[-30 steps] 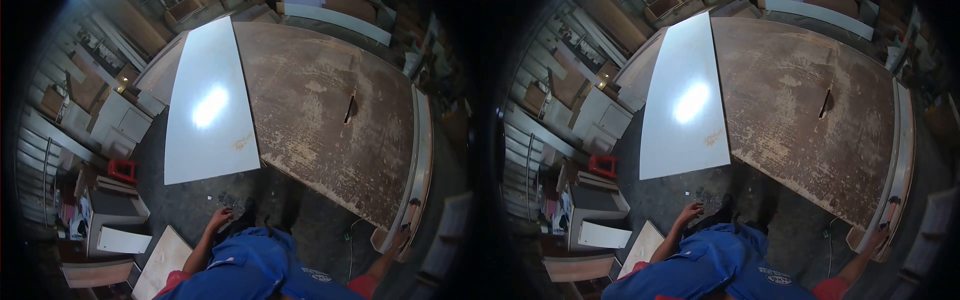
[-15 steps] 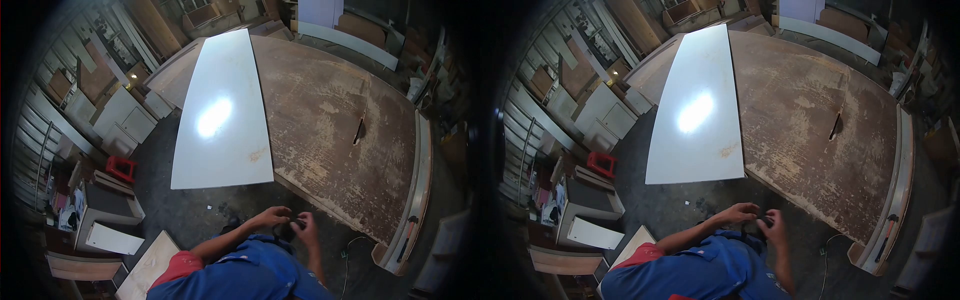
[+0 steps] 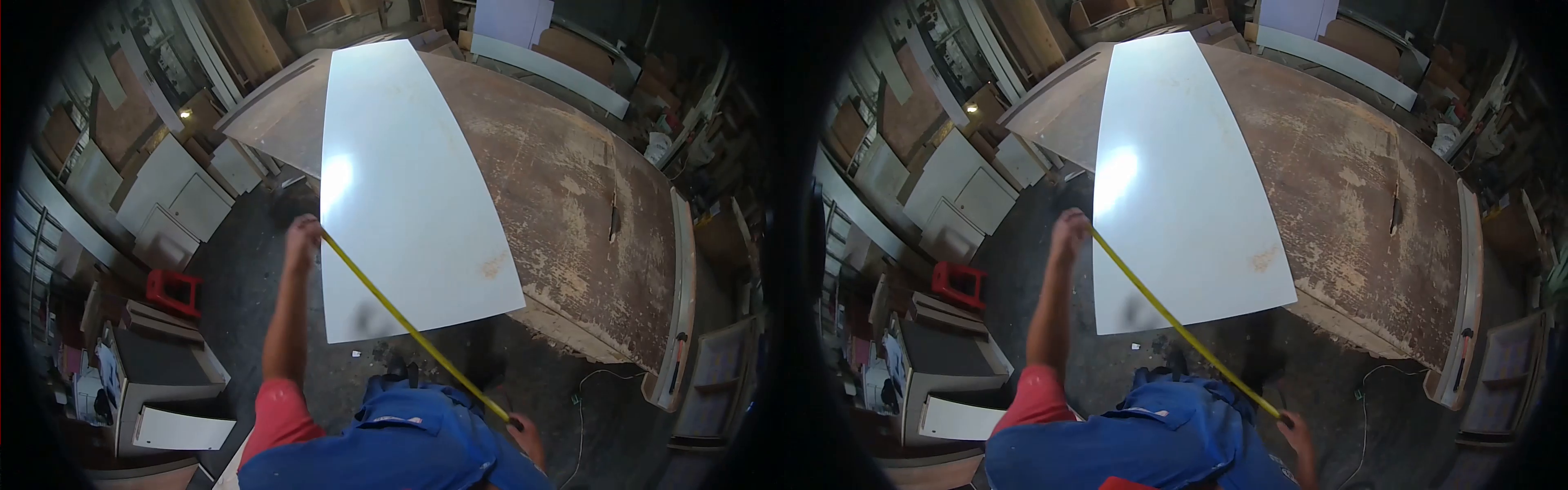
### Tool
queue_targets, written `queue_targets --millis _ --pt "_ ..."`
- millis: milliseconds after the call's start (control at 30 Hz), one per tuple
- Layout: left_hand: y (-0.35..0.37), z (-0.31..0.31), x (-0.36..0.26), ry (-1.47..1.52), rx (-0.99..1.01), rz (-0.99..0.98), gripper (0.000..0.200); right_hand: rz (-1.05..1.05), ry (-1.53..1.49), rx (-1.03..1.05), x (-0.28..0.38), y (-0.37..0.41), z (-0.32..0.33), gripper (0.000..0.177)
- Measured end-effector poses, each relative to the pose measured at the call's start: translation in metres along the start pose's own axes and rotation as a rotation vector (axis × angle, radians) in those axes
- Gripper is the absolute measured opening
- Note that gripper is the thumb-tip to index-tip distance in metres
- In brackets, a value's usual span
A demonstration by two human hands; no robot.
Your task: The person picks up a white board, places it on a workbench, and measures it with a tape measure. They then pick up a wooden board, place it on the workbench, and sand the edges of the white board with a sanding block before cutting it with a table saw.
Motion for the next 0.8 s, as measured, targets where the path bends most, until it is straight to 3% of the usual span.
queue_targets --millis 33,67,100,167,200,233,267,367,400,433,467,600,633,667,733,800 --pt "-0.023 0.011 -0.018 -0.008 -0.135 0.02 0.029 -0.047 0.029 -0.003 -0.01 0.025 0.002 0.033" --pt "-0.038 0.02 -0.026 -0.017 -0.268 0.04 0.032 -0.252 -0.071 0.055 -0.009 0.044 0.003 0.032" --pt "-0.047 0.022 -0.016 -0.013 -0.261 0.043 0.032 -0.457 -0.175 0.113 -0.003 0.06 0.001 0.031" --pt "-0.061 -0.003 0.012 0.233 -0.01 -0.028 0.043 -0.508 -0.283 0.124 0.028 0.058 -0.011 0.03" --pt "-0.046 -0.027 0.018 -0.001 0.002 0.134 0.049 -0.558 -0.389 0.143 0.045 0.054 -0.02 0.029" --pt "-0.031 -0.039 0.066 0.01 0.245 0.048 0.041 -0.495 -0.377 0.139 0.048 0.038 -0.033 0.029" --pt "-0.004 -0.058 0.107 -0.078 0.353 0.042 0.034 -0.431 -0.362 0.136 0.053 0.021 -0.046 0.028" --pt "0.147 -0.141 0.143 0.018 0.57 0.276 0.03 -0.267 -0.418 0.04 0.141 -0.045 -0.074 0.029" --pt "0.193 -0.16 0.154 -0.187 0.682 0.328 0.03 -0.176 -0.421 -0.003 0.155 -0.07 -0.085 0.029" --pt "0.22 -0.164 0.178 -0.078 0.768 0.718 0.031 -0.111 -0.416 -0.035 0.172 -0.092 -0.092 0.029" --pt "0.252 -0.174 0.168 0.133 0.563 0.837 0.031 -0.051 -0.412 -0.066 0.19 -0.111 -0.097 0.029" --pt "0.244 -0.18 0.174 0.063 0.528 0.687 0.026 -0.026 -0.32 -0.119 0.225 -0.154 -0.111 0.032" --pt "0.227 -0.176 0.172 -0.164 0.571 0.625 0.023 -0.034 -0.309 -0.13 0.225 -0.156 -0.112 0.033" --pt "0.212 -0.182 0.173 -0.023 0.512 0.558 0.021 -0.032 -0.312 -0.137 0.225 -0.148 -0.11 0.033" --pt "0.151 -0.181 0.183 -0.171 0.477 0.412 0.018 0.004 -0.058 -0.222 0.217 -0.114 -0.107 0.037" --pt "0.055 -0.175 0.22 -0.237 0.433 0.276 0.023 0.055 -0.192 -0.273 0.167 -0.06 -0.112 0.038"
Point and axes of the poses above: each hand's wrist, its own y-axis away from the middle knuckle, its own z-axis out of the back of the hand, x = y × z, the point moved 3 cm from there along -y, towards the middle knuckle
